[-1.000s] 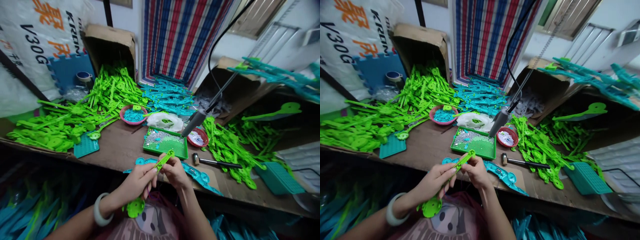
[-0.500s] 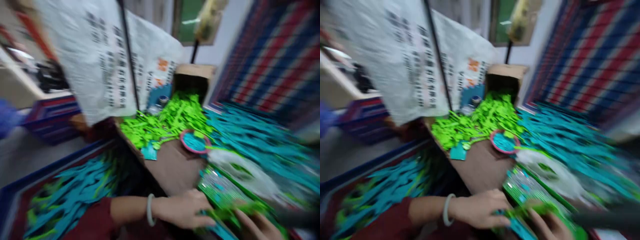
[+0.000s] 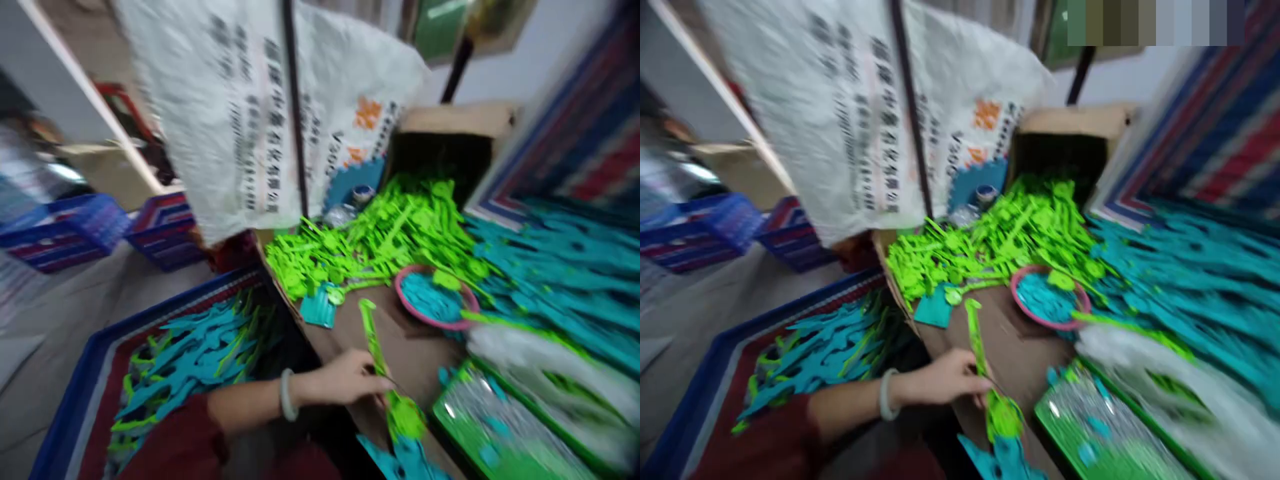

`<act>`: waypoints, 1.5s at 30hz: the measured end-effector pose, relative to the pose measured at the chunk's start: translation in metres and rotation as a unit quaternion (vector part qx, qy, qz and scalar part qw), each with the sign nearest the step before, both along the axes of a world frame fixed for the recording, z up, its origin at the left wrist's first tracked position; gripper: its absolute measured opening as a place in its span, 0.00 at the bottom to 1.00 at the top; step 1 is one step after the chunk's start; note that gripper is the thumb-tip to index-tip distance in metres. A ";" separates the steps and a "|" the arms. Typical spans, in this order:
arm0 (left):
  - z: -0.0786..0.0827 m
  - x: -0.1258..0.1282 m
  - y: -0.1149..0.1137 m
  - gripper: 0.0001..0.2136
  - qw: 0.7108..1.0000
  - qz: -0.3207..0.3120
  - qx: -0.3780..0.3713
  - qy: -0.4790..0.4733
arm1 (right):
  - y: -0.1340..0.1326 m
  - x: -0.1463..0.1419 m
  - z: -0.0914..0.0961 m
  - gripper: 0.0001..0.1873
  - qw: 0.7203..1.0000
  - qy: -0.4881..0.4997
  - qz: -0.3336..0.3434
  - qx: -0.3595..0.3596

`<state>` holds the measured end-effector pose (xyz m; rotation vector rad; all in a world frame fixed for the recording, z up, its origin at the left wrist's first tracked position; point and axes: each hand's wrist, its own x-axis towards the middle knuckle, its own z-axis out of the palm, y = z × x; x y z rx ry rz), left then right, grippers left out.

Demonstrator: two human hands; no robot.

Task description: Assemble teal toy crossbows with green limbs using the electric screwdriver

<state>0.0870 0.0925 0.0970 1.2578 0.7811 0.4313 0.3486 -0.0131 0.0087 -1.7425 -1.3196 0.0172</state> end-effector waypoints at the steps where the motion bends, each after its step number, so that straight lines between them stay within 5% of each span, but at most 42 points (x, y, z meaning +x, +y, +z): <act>1: 0.001 -0.007 -0.005 0.26 1.000 0.004 -0.023 0.010 | -0.030 0.004 -0.004 0.28 0.999 -0.008 -0.001 -0.031; 4: -0.001 -0.010 -0.013 0.19 0.995 0.011 -0.091 0.032 | -0.116 0.006 0.010 0.23 0.989 -0.045 0.018 -0.141; 5: -0.002 -0.005 -0.013 0.18 0.993 0.016 -0.108 0.039 | -0.133 0.006 0.018 0.24 0.971 -0.093 0.117 -0.187; 7: -0.008 0.012 -0.010 0.19 0.990 0.040 -0.122 0.050 | -0.146 0.012 0.032 0.25 0.950 -0.145 0.157 -0.228; 13: -0.024 0.058 -0.030 0.19 0.988 -0.046 -0.111 0.092 | -0.139 0.029 0.049 0.25 0.934 -0.163 0.185 -0.258; 23: -0.036 0.039 -0.036 0.22 0.979 -0.041 -0.118 0.161 | -0.148 0.035 0.042 0.26 0.934 -0.185 0.164 -0.258; 30: -0.037 0.052 -0.030 0.22 0.978 -0.073 -0.088 0.176 | -0.115 -0.020 0.074 0.32 0.959 -0.109 0.122 -0.233; 33: -0.041 0.053 -0.027 0.22 0.978 -0.066 -0.001 0.198 | -0.081 -0.050 0.068 0.23 0.967 -0.009 0.120 -0.223; 35: -0.045 0.050 -0.030 0.21 0.965 -0.020 0.147 0.215 | -0.065 -0.057 0.059 0.18 0.969 0.070 0.126 -0.202; 39: -0.051 0.040 -0.052 0.18 0.877 0.005 0.453 0.158 | -0.058 -0.050 0.050 0.12 0.962 0.192 0.137 -0.135; 42: -0.055 0.038 -0.064 0.25 0.830 -0.076 0.535 0.138 | -0.063 -0.049 0.053 0.11 0.953 0.217 0.147 -0.153; 45: -0.058 0.041 -0.060 0.22 0.822 -0.100 0.542 0.146 | -0.063 -0.054 0.056 0.11 0.948 0.172 0.174 -0.205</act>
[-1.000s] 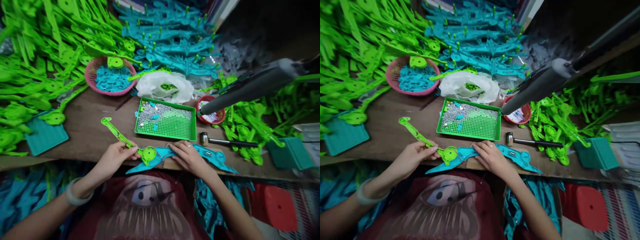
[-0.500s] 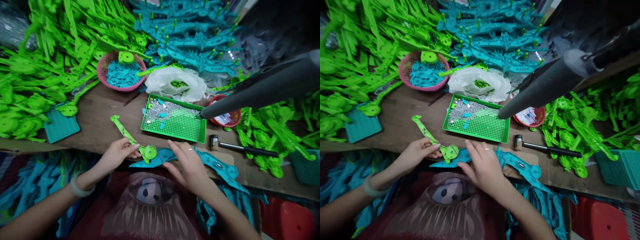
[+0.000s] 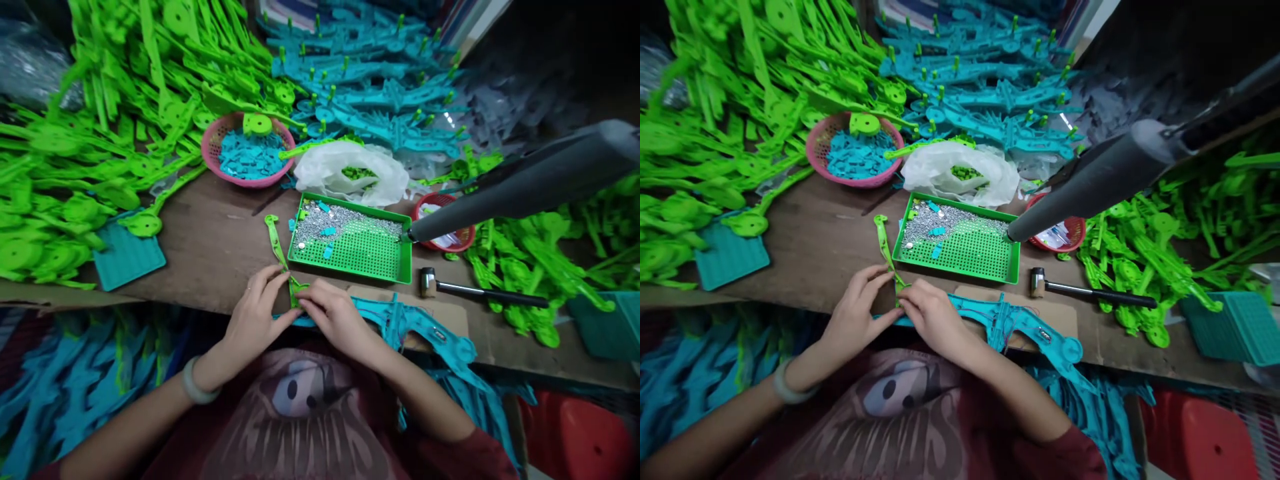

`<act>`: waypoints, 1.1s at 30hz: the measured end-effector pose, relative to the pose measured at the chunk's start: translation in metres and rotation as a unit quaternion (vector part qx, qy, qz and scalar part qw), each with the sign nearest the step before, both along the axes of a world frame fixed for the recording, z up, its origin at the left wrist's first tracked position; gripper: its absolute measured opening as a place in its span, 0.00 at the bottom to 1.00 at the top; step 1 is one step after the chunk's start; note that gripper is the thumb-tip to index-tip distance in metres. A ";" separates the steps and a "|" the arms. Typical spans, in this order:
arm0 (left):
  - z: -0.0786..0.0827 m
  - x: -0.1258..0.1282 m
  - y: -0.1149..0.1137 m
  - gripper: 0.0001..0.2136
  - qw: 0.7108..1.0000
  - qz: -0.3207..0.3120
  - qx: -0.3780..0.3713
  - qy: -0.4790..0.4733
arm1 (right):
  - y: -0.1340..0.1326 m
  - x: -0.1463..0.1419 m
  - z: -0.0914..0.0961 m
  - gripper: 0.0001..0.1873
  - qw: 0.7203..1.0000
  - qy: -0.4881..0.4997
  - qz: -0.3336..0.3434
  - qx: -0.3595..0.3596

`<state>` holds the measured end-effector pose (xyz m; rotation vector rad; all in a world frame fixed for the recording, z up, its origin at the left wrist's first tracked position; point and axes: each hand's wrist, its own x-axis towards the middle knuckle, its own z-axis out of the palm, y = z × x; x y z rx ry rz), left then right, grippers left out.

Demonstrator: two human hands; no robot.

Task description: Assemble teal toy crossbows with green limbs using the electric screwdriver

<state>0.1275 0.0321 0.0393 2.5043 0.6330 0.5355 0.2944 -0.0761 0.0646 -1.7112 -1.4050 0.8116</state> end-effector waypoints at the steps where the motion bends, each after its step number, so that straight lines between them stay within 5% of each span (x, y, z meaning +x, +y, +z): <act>1: 0.000 0.001 0.003 0.20 1.000 -0.005 0.000 -0.002 | 0.001 -0.002 0.000 0.11 0.999 -0.028 0.014 -0.010; 8: 0.000 0.002 0.021 0.20 0.995 -0.096 0.039 -0.006 | 0.002 0.008 0.001 0.14 0.989 -0.086 0.119 0.013; 14: -0.003 0.002 0.027 0.20 0.994 -0.104 0.030 -0.021 | -0.003 0.014 0.005 0.12 0.993 -0.106 0.046 -0.006; 18: -0.004 0.003 0.030 0.19 0.995 -0.098 0.002 -0.034 | -0.005 0.011 0.008 0.13 0.988 -0.136 0.063 -0.034; 25: -0.005 0.004 0.032 0.17 0.991 -0.118 0.048 -0.045 | -0.003 0.014 0.010 0.12 0.996 -0.052 0.073 -0.013; 33: -0.004 0.003 0.030 0.16 0.991 -0.109 0.070 -0.037 | -0.005 0.011 -0.002 0.12 0.943 -0.327 0.055 -0.041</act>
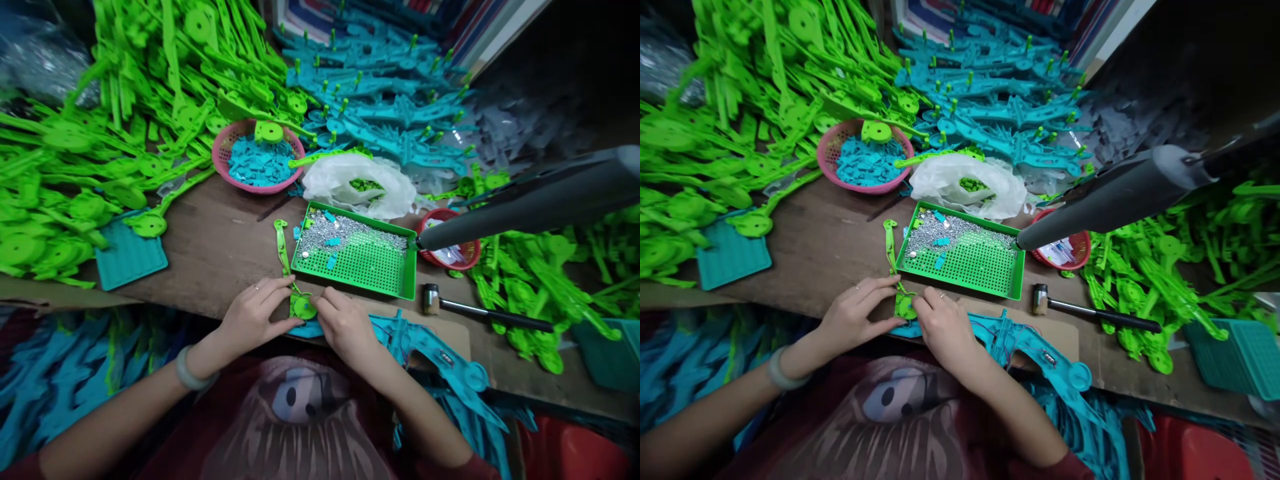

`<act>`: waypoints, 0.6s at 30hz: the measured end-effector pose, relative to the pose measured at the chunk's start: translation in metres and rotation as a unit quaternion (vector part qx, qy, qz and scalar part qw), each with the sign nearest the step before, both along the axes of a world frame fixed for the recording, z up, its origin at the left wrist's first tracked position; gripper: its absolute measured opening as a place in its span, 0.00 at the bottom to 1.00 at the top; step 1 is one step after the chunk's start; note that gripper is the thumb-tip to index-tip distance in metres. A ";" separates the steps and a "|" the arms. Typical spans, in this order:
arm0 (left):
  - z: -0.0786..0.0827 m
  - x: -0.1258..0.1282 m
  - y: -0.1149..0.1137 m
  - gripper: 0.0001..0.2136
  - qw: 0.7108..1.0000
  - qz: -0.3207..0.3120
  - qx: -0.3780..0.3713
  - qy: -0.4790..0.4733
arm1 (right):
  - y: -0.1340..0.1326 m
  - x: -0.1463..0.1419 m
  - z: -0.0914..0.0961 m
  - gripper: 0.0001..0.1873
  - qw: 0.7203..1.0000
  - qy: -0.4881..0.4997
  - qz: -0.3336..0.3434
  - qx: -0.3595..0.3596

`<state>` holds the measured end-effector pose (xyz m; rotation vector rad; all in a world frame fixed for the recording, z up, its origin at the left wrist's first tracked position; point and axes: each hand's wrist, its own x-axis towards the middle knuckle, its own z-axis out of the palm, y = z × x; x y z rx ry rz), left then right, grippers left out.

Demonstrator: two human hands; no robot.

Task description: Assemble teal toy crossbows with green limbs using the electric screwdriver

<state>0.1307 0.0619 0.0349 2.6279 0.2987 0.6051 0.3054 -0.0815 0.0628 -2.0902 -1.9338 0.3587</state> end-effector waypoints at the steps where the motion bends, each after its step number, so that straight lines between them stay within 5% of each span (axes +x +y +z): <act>1: 0.000 0.000 0.000 0.16 1.000 0.000 0.003 0.005 | 0.000 -0.001 0.000 0.12 1.000 -0.025 0.004 0.002; 7: 0.003 0.001 0.002 0.17 0.999 -0.005 0.026 0.030 | -0.001 -0.006 0.007 0.10 1.000 -0.016 0.017 -0.005; 13: 0.011 0.005 0.003 0.17 0.993 -0.032 0.076 0.084 | -0.003 -0.015 0.007 0.10 0.996 -0.015 -0.046 -0.070; 18: 0.016 0.009 0.002 0.17 0.991 -0.039 0.084 0.097 | -0.011 -0.019 0.013 0.10 0.995 0.005 -0.084 -0.043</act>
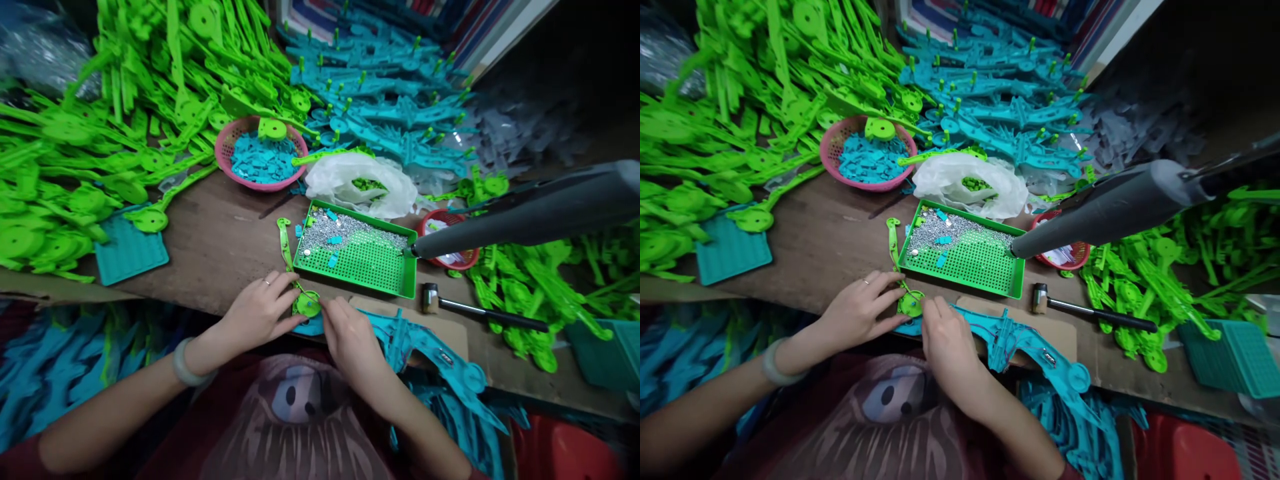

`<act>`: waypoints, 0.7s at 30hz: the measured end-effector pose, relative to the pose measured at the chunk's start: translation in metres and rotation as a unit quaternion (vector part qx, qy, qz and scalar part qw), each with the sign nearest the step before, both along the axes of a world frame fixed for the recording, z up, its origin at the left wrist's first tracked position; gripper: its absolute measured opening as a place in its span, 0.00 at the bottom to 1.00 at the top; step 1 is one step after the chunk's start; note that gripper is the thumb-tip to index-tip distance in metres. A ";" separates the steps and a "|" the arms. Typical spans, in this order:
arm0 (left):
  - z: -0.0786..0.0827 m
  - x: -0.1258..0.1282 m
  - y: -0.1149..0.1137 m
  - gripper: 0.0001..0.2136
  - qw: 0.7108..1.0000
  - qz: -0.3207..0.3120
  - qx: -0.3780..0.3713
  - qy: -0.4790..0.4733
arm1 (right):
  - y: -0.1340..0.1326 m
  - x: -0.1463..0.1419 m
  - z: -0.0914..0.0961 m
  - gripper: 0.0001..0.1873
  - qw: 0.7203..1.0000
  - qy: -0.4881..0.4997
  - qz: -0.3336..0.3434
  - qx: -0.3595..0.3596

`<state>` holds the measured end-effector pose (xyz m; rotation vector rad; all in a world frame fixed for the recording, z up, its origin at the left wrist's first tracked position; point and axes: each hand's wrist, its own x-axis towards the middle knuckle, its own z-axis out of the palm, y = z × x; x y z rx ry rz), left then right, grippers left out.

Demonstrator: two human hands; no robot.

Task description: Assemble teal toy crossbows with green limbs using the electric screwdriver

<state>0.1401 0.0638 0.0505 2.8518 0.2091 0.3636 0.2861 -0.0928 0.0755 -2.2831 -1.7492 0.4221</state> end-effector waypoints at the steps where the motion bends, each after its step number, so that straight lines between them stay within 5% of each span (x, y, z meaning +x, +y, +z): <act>1: 0.001 0.000 0.000 0.17 1.000 -0.001 0.002 0.001 | -0.001 -0.001 0.001 0.10 1.000 -0.018 -0.014 0.000; 7: 0.005 0.001 -0.002 0.15 1.000 -0.004 0.021 0.004 | 0.000 -0.004 0.004 0.08 0.995 -0.068 0.058 0.049; 15: 0.004 0.004 -0.009 0.17 0.999 0.006 0.048 0.007 | -0.013 0.026 -0.009 0.16 0.972 -0.093 0.171 0.129; 21: 0.008 0.008 -0.014 0.14 0.998 0.029 0.056 0.031 | -0.017 0.037 -0.010 0.17 0.950 -0.149 0.245 0.120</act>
